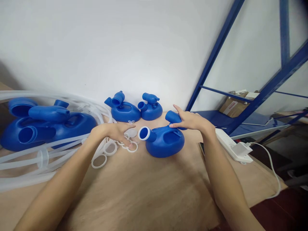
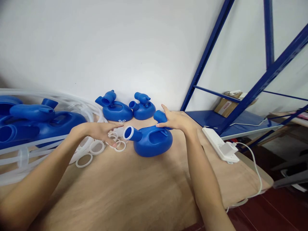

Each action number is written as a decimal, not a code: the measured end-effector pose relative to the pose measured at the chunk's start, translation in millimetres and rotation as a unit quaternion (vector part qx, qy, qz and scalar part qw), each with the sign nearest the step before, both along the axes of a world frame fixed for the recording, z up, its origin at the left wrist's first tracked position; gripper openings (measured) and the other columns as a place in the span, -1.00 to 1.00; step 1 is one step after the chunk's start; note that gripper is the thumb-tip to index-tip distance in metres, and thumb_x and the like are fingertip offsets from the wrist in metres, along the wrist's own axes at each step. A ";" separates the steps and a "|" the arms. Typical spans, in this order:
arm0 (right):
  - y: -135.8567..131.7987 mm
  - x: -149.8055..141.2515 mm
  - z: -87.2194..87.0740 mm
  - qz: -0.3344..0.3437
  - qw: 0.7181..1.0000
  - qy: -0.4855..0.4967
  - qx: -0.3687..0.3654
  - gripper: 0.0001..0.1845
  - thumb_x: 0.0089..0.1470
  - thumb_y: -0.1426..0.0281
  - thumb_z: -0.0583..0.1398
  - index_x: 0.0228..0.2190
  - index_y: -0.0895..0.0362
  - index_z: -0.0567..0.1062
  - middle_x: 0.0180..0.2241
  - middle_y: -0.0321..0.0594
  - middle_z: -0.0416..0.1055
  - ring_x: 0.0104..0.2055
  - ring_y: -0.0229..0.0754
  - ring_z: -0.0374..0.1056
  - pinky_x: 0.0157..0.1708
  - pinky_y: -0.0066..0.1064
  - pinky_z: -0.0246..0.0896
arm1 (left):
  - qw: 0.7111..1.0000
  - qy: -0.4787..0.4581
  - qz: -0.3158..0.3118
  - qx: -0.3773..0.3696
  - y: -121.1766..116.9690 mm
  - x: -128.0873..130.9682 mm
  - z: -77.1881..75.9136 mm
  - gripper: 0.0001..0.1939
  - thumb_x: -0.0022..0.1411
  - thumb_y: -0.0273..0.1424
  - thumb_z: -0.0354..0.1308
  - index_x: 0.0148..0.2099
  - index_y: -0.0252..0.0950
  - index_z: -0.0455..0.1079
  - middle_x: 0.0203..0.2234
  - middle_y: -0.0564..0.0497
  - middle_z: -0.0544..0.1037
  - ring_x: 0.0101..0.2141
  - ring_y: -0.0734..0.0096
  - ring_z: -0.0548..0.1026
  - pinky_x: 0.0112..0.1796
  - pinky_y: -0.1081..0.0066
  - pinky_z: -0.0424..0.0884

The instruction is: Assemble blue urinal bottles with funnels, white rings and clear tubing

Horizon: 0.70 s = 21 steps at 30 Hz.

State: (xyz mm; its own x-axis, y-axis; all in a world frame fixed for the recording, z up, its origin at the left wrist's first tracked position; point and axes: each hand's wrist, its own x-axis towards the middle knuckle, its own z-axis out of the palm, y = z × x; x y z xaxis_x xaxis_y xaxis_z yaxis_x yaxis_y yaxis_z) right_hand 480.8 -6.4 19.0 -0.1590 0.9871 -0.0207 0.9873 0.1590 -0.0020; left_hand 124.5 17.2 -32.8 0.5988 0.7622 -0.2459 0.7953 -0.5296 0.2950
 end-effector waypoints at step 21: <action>9.4 -55.8 -31.2 0.274 0.912 0.129 0.277 -0.30 0.34 0.02 0.16 0.37 0.05 0.30 0.34 -0.07 0.33 0.34 0.06 0.28 0.33 -0.09 0.18 | 0.951 -0.285 0.023 0.118 -0.5 -5.5 17.2 -0.37 0.29 -0.04 0.22 0.32 -0.19 0.38 0.19 -0.14 0.54 0.02 0.07 0.59 0.00 0.19 0.54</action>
State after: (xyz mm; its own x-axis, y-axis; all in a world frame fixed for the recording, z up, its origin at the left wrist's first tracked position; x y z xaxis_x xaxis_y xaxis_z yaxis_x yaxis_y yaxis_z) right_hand 425.1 3.0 -12.2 -0.5597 0.6063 0.5649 0.7378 0.6749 0.0067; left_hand 119.0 16.7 -15.6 0.5477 0.7847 0.2903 0.5654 -0.6029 0.5628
